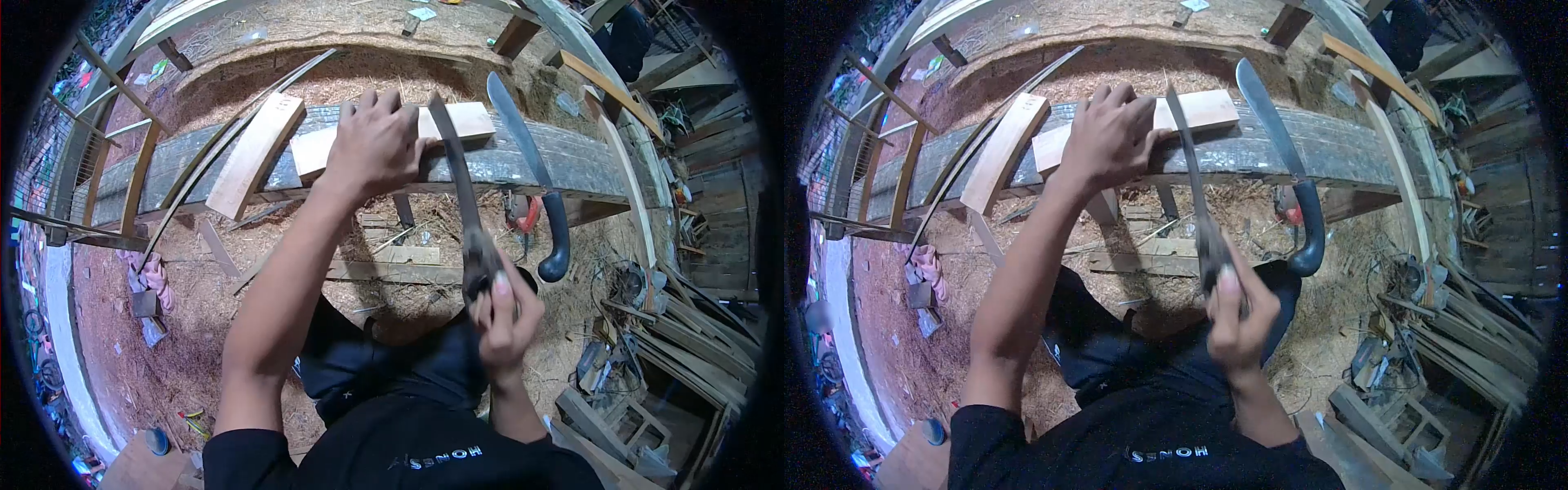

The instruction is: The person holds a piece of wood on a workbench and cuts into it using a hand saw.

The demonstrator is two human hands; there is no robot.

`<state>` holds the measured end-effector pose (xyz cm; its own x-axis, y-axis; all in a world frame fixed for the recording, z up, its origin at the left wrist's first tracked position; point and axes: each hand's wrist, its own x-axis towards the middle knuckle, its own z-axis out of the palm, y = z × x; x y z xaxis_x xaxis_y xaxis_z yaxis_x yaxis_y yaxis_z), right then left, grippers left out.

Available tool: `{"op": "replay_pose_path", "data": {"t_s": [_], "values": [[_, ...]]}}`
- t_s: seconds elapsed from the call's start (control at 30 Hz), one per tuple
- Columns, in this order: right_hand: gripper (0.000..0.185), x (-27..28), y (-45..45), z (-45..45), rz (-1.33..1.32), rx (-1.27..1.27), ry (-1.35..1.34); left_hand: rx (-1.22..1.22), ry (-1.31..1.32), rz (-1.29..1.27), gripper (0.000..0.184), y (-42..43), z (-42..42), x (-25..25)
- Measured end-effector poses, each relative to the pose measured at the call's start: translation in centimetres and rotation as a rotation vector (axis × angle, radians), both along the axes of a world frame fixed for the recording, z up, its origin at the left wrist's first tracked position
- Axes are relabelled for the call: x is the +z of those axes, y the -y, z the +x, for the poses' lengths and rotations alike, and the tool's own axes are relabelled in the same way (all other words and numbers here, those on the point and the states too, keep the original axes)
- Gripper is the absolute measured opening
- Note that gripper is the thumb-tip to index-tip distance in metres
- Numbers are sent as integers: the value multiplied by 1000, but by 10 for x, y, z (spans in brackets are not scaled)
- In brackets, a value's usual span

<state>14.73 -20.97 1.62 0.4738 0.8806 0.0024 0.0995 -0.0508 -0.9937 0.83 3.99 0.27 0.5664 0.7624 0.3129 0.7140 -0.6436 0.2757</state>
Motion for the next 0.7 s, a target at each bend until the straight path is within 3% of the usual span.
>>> {"op": "replay_pose_path", "data": {"t_s": [0.1,0.2,0.27,0.47,0.53,0.7], "values": [[46,10,-37,16,-14,59,-42,8,58,89,37,-4,1,-2],[46,13,-11,3,-5,26,69,30,36,101,38,-4,0,-4],[46,14,15,8,-36,13,-70,15,53,108,38,2,0,-9],[43,-8,-51,14,76,56,145,21,55,95,41,-6,-1,1],[45,0,-41,15,6,56,-8,25,3,67,41,-1,0,0],[46,15,14,7,-30,44,-14,28,33,75,42,2,-2,-2]]}}
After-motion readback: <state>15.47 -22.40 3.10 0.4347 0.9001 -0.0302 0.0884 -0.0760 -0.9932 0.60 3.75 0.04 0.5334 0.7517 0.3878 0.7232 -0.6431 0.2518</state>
